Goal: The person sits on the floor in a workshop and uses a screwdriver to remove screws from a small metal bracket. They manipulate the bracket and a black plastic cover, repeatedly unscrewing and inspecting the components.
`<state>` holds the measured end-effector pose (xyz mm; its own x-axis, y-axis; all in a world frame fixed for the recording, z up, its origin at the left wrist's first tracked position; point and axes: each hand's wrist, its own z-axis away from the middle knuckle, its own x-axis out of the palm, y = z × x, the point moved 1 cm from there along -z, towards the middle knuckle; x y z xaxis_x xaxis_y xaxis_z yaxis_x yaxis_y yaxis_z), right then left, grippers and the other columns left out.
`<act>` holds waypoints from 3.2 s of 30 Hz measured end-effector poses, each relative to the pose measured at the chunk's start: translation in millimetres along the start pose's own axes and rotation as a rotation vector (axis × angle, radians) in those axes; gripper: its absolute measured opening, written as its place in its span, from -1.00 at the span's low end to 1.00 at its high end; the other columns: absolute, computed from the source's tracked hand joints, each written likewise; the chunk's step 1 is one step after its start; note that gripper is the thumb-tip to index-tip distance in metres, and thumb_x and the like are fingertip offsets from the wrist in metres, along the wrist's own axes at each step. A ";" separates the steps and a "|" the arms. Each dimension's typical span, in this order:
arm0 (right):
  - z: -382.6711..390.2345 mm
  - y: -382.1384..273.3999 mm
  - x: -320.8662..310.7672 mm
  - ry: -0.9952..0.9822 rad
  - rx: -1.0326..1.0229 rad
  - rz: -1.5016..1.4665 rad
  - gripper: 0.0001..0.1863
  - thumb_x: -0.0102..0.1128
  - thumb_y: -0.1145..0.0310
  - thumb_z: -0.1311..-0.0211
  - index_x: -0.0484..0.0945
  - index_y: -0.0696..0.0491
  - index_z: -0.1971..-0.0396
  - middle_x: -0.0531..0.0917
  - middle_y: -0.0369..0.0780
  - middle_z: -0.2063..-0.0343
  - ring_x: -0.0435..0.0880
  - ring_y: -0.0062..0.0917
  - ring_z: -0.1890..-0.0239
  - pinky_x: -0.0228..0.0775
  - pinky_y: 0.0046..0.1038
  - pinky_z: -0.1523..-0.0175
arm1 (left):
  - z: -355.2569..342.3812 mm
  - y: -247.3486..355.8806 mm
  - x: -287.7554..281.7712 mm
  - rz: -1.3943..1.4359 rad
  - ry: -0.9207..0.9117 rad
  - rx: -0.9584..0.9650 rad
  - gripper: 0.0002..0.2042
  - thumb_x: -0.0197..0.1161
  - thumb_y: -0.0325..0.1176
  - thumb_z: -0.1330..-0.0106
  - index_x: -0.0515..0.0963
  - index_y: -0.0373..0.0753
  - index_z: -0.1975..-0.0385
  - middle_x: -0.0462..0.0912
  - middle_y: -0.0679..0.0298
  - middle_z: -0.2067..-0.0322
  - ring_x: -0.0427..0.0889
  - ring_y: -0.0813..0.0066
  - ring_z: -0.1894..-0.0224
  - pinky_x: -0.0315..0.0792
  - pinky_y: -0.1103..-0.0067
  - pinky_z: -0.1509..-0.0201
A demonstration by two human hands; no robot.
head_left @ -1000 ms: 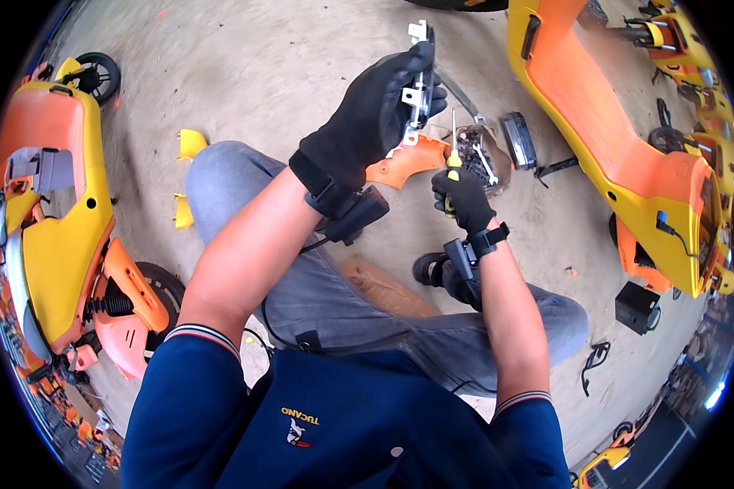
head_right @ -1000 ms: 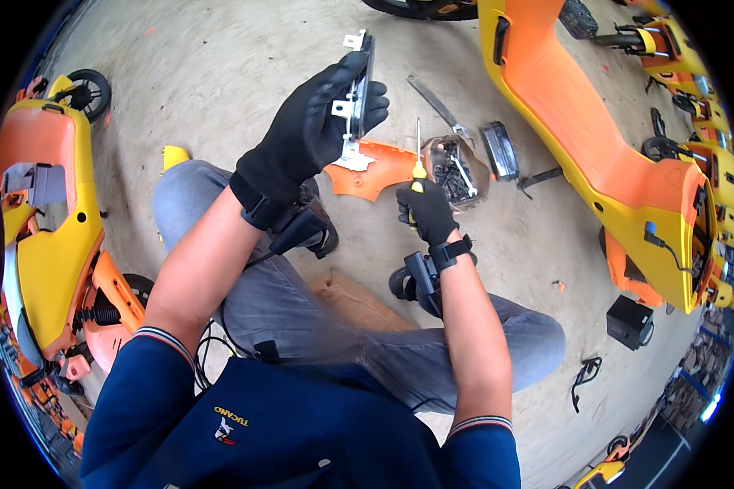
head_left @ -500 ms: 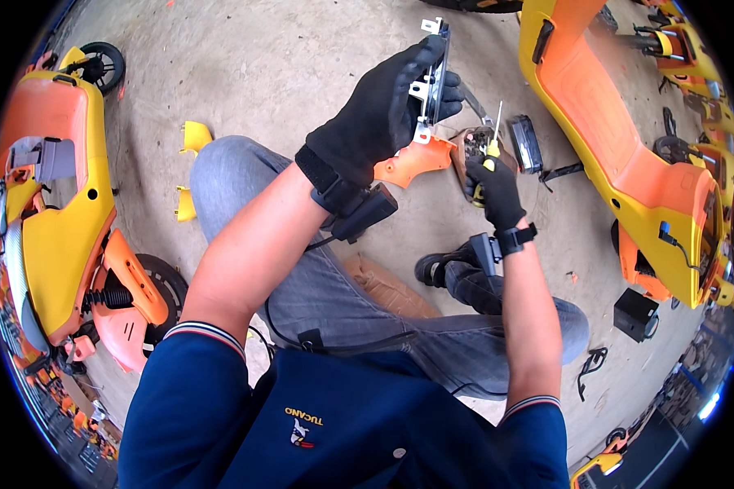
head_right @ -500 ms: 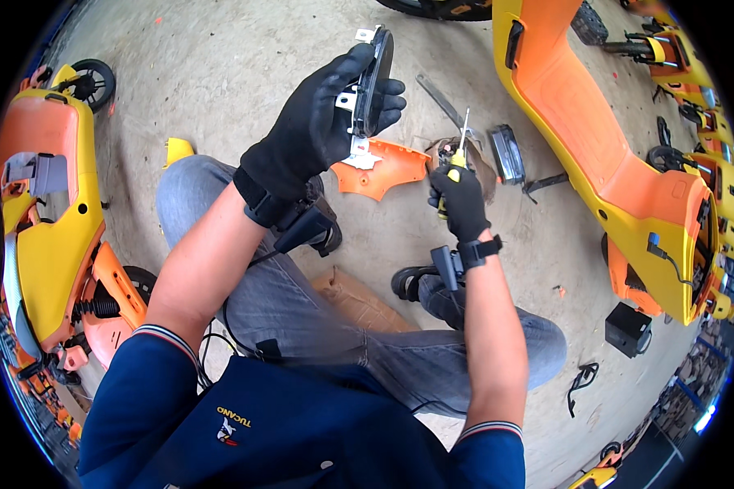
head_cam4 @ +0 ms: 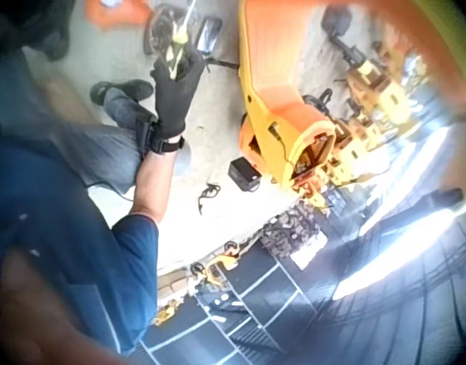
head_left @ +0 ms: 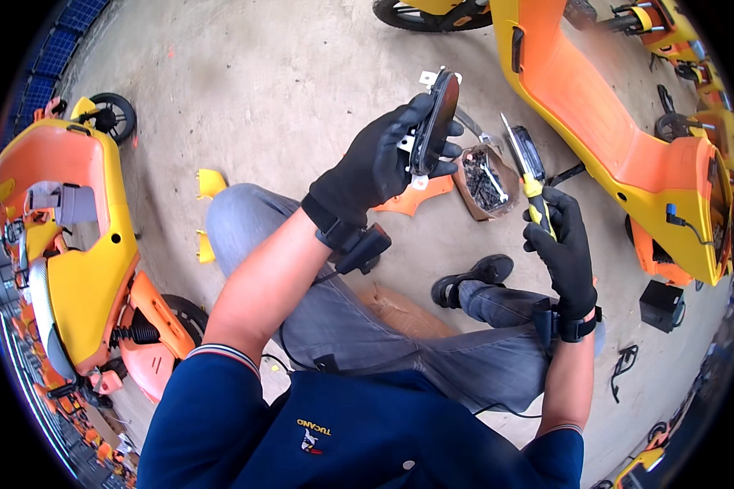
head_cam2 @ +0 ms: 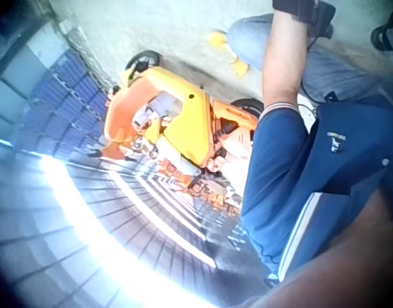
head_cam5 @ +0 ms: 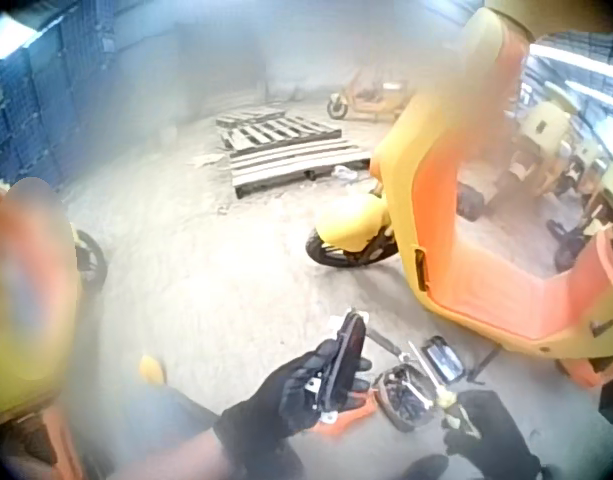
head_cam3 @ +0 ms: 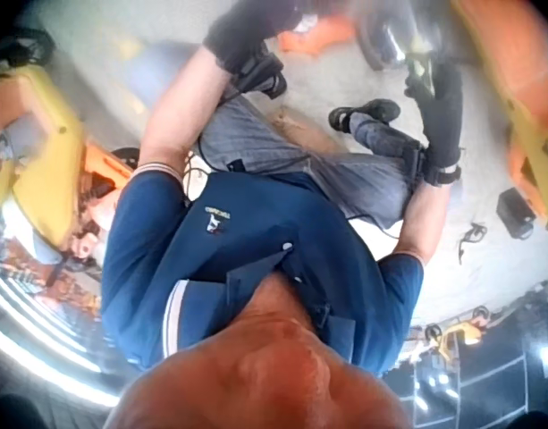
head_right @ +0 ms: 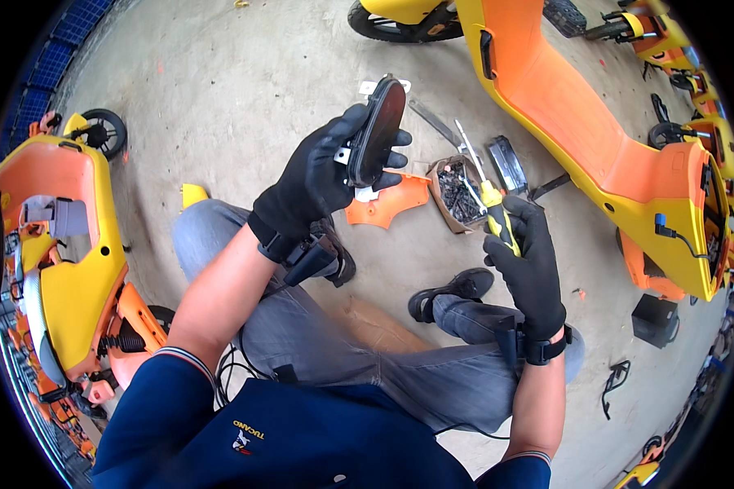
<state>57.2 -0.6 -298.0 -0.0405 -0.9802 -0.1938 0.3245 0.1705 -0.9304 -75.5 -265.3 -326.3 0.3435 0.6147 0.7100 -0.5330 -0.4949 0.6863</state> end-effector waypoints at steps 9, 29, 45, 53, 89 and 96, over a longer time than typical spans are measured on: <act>21.7 -14.1 -2.6 0.165 -0.117 -0.029 -0.43 0.18 0.57 -0.11 0.37 0.16 -0.20 0.55 -0.23 0.16 0.54 -0.64 0.30 0.43 -0.63 0.24 | -3.9 -13.1 -8.7 0.058 0.029 -0.136 -0.44 -0.03 0.02 -0.47 0.29 -0.32 -0.27 0.56 0.01 0.02 0.64 0.32 0.08 0.61 0.51 0.06; 21.6 15.4 -2.8 0.136 0.003 -0.437 -0.70 0.14 0.47 -0.31 0.46 0.19 -0.02 0.60 -0.21 0.32 0.57 -0.68 0.40 0.42 -0.71 0.33 | 7.0 -24.4 2.8 -0.802 -0.204 0.354 -0.45 -0.05 -0.07 -0.50 0.15 -0.28 -0.36 0.52 -0.02 -0.07 0.61 0.41 0.02 0.57 0.53 -0.02; 22.1 10.4 -0.4 0.127 0.010 -0.380 -0.61 0.22 0.54 -0.19 0.45 0.18 -0.04 0.60 -0.25 0.31 0.57 -0.70 0.39 0.42 -0.71 0.32 | 6.4 -25.9 -4.1 -0.489 -0.170 0.159 -0.45 0.05 -0.54 -0.41 0.08 -0.28 -0.38 0.47 0.06 -0.11 0.54 0.33 -0.10 0.55 0.49 -0.10; 22.4 11.8 -1.8 0.115 0.031 -0.362 -0.63 0.19 0.51 -0.23 0.45 0.18 -0.04 0.59 -0.26 0.37 0.54 -0.71 0.43 0.39 -0.70 0.37 | 2.4 -19.8 5.6 -0.212 -0.033 -0.046 -0.45 -0.06 -0.10 -0.50 0.12 -0.26 -0.37 0.50 0.03 -0.07 0.58 0.35 0.00 0.54 0.47 -0.03; 19.0 -0.5 0.6 0.171 -0.043 -0.190 -0.60 -0.15 0.13 -0.51 0.51 0.14 0.02 0.59 -0.22 0.31 0.57 -0.65 0.43 0.43 -0.63 0.32 | -0.5 -23.5 8.6 -0.340 -0.044 0.012 -0.43 0.00 -0.16 -0.50 0.06 -0.24 -0.41 0.46 0.11 -0.07 0.51 0.48 -0.06 0.49 0.54 -0.10; 16.8 7.5 -15.7 0.038 0.034 -0.164 -0.71 -0.01 0.26 -0.44 0.52 0.16 0.08 0.55 -0.28 0.42 0.54 -0.71 0.42 0.34 -0.66 0.35 | -1.6 -24.0 10.1 -0.279 -0.009 -0.024 -0.43 0.02 -0.17 -0.49 0.07 -0.22 -0.41 0.46 0.15 -0.05 0.49 0.49 -0.08 0.47 0.55 -0.11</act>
<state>76.1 14.4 -296.7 -0.1310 -0.9900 -0.0522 0.3421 0.0043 -0.9396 -60.5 -246.2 -335.9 0.4867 0.7194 0.4955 -0.4352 -0.2922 0.8516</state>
